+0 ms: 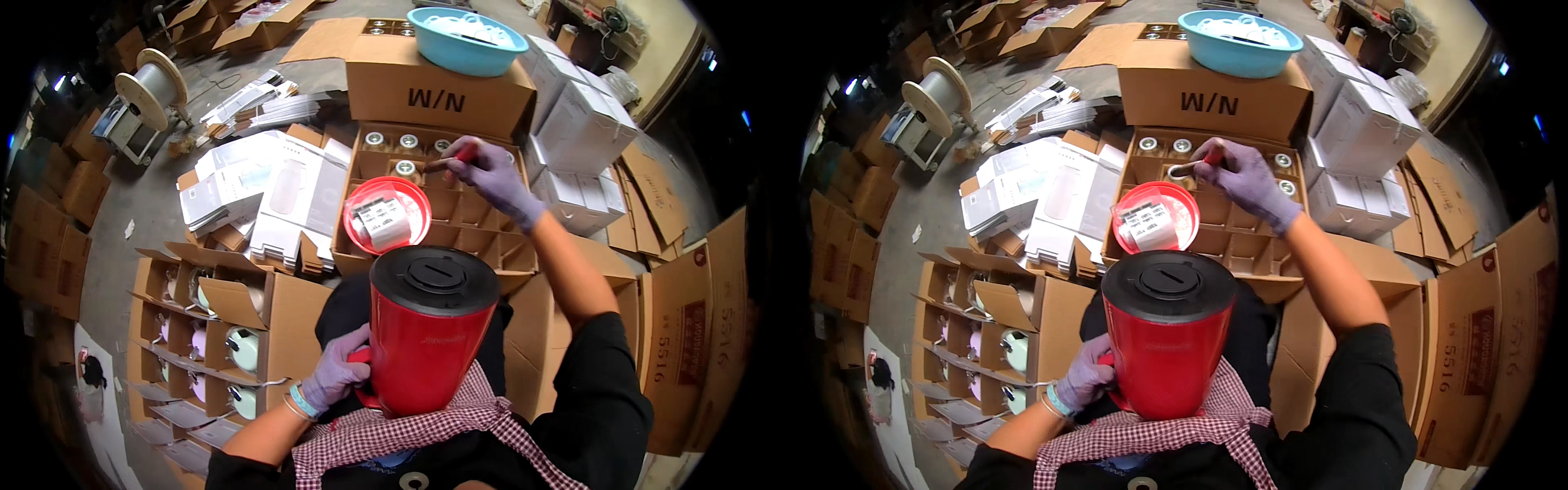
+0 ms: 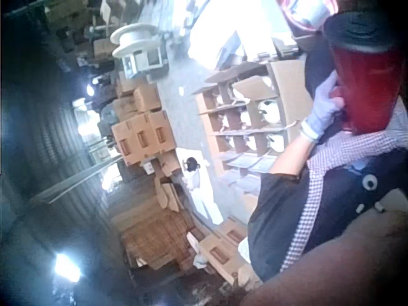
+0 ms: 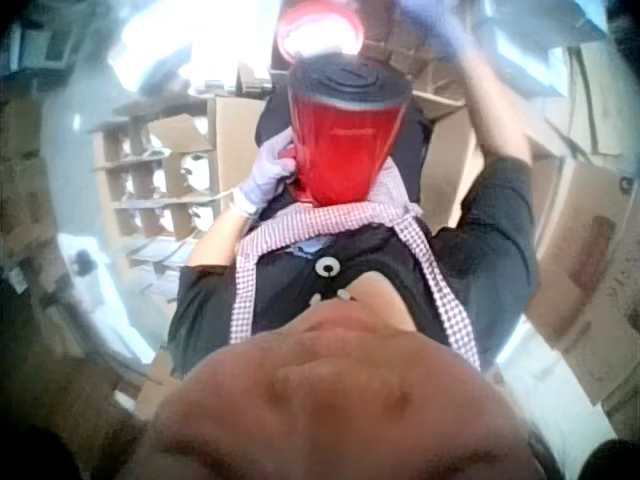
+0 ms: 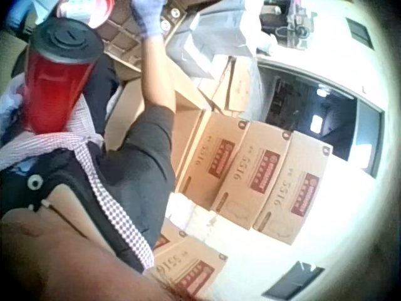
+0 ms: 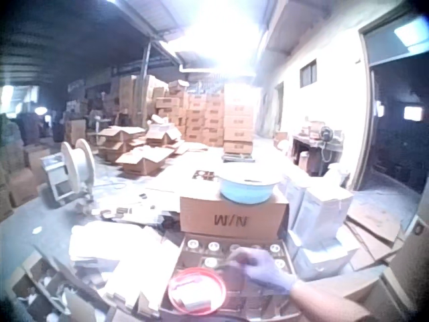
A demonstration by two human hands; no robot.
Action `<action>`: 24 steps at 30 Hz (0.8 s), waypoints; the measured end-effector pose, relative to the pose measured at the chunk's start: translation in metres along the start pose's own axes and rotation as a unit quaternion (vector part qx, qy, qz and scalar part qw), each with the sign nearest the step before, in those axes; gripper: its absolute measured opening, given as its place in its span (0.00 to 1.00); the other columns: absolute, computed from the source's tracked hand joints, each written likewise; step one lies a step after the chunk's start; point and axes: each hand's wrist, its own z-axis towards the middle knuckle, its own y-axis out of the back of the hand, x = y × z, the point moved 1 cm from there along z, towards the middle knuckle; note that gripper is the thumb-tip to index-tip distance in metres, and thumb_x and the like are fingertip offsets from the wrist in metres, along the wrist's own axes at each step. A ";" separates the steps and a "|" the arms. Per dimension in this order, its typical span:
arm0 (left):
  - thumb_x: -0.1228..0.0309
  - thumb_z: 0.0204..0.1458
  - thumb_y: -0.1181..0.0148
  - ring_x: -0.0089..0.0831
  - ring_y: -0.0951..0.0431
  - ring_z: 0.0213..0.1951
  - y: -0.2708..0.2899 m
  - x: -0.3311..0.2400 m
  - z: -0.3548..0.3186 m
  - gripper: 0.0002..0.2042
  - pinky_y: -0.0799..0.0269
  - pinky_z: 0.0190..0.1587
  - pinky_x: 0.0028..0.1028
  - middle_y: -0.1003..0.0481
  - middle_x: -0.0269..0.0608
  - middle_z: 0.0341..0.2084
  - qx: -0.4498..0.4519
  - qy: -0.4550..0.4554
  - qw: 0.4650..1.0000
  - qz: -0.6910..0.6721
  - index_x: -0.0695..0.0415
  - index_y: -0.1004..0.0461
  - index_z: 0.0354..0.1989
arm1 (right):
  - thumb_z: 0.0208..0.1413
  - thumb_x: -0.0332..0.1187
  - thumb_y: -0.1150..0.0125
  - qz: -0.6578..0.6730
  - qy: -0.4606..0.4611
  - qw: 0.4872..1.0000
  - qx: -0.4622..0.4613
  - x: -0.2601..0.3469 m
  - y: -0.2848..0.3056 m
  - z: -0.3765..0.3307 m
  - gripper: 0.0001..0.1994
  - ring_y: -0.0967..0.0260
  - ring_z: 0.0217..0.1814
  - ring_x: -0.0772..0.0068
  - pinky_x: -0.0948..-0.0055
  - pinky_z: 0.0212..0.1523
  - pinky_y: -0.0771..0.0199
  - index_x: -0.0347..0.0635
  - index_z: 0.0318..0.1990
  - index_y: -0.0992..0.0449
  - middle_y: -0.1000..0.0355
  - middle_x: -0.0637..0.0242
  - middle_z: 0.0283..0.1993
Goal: The person assembles red and white kettles by inserting internal components, screwing on lids, and attaching spouts. They then place the assembled kettles into a cardboard box.
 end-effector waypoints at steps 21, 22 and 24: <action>0.66 0.37 0.23 0.29 0.24 0.53 -0.058 0.001 0.022 0.44 0.33 0.62 0.30 0.23 0.43 0.52 0.223 -0.016 0.954 0.198 0.66 0.36 0.66 | 0.45 0.38 0.34 -0.500 0.234 0.813 0.183 0.253 0.029 -0.231 0.10 0.32 0.22 0.75 0.71 0.23 0.32 0.47 0.34 0.24 0.29 0.67 0.26; 0.65 0.39 0.24 0.30 0.24 0.53 -0.067 0.007 0.005 0.43 0.33 0.62 0.30 0.24 0.44 0.54 0.146 -0.078 0.961 0.223 0.66 0.37 0.66 | 0.50 0.38 0.35 -0.390 -0.005 0.910 0.141 0.237 0.033 -0.224 0.09 0.30 0.22 0.74 0.71 0.23 0.30 0.45 0.34 0.23 0.28 0.67 0.26; 0.63 0.45 0.25 0.31 0.25 0.55 -0.072 0.039 -0.026 0.42 0.33 0.62 0.30 0.27 0.49 0.58 0.041 -0.199 0.920 0.335 0.66 0.39 0.67 | 0.57 0.42 0.36 -0.108 -0.387 0.910 0.102 0.192 0.049 -0.215 0.12 0.29 0.22 0.76 0.73 0.23 0.28 0.42 0.34 0.23 0.27 0.67 0.25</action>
